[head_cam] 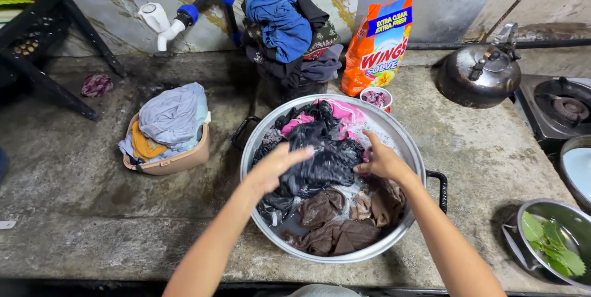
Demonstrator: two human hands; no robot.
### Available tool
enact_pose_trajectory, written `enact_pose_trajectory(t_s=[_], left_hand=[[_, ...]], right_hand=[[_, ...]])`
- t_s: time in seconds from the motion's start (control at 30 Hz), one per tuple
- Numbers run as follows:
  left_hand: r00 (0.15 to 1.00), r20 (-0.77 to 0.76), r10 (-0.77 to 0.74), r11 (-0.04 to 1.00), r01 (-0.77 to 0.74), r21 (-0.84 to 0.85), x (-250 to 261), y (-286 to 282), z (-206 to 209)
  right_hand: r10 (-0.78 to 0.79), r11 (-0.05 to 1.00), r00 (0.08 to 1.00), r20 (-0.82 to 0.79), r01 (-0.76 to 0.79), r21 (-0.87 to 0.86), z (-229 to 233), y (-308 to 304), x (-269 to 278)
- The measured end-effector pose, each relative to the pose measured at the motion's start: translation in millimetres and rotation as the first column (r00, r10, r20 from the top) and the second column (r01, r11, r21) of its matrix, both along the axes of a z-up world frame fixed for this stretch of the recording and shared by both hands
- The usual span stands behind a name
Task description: The person hand-washes dark-colored garments in a metal basin filled with soapy water. They repeatedly scrub the clothes using a pink scrubbing brush, rinse them in the basin, and wring out excess water. The person handles multiple items one at a time, including a dark shirt and a pink garment.
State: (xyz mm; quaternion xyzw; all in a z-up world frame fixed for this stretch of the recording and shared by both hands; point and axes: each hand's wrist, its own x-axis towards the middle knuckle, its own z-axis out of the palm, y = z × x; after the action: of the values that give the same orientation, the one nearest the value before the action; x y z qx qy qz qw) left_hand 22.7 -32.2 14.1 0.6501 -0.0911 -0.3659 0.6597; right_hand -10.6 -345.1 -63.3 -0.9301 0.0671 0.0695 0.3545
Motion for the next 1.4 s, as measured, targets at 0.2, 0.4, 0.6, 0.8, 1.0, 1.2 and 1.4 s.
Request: enact_pose_trajectory(t_s=[0.2,0.4,0.6,0.8,1.0,1.2,1.4], left_hand=[[0.858,0.513,-0.013,0.999,0.031,-0.026,43,-22,69],[0.956,0.273,0.108,0.902,0.021,-0.432,69,-23,141],[0.963,0.269,0.034,0.865,0.106,-0.490,70,-39,205],[0.950,0.275,-0.146,0.798,0.277,-0.534,62,-28,223],[0.988,0.152,-0.031,0.726,0.127,-0.675,36,26,180],[0.976,-0.206,0.067,0.881,-0.154,-0.447,25,41,42],[0.729,-0.652,0.208,0.735,-0.557,-0.388,9,23,-57]], right_hand=[[-0.164,0.901,0.986,0.024,0.140,0.411,-4,0,6],[-0.169,0.932,0.985,-0.038,0.172,0.318,63,-33,-44],[0.485,0.817,0.874,0.022,-0.462,0.344,56,-22,-56],[-0.007,0.900,1.000,0.031,-0.007,0.435,58,29,7],[-0.187,0.669,0.975,0.118,0.038,0.742,75,-43,41],[-0.023,0.848,0.998,0.052,-0.008,0.530,38,-76,44],[0.318,0.934,0.929,-0.188,-0.341,-0.104,70,-10,-33]])
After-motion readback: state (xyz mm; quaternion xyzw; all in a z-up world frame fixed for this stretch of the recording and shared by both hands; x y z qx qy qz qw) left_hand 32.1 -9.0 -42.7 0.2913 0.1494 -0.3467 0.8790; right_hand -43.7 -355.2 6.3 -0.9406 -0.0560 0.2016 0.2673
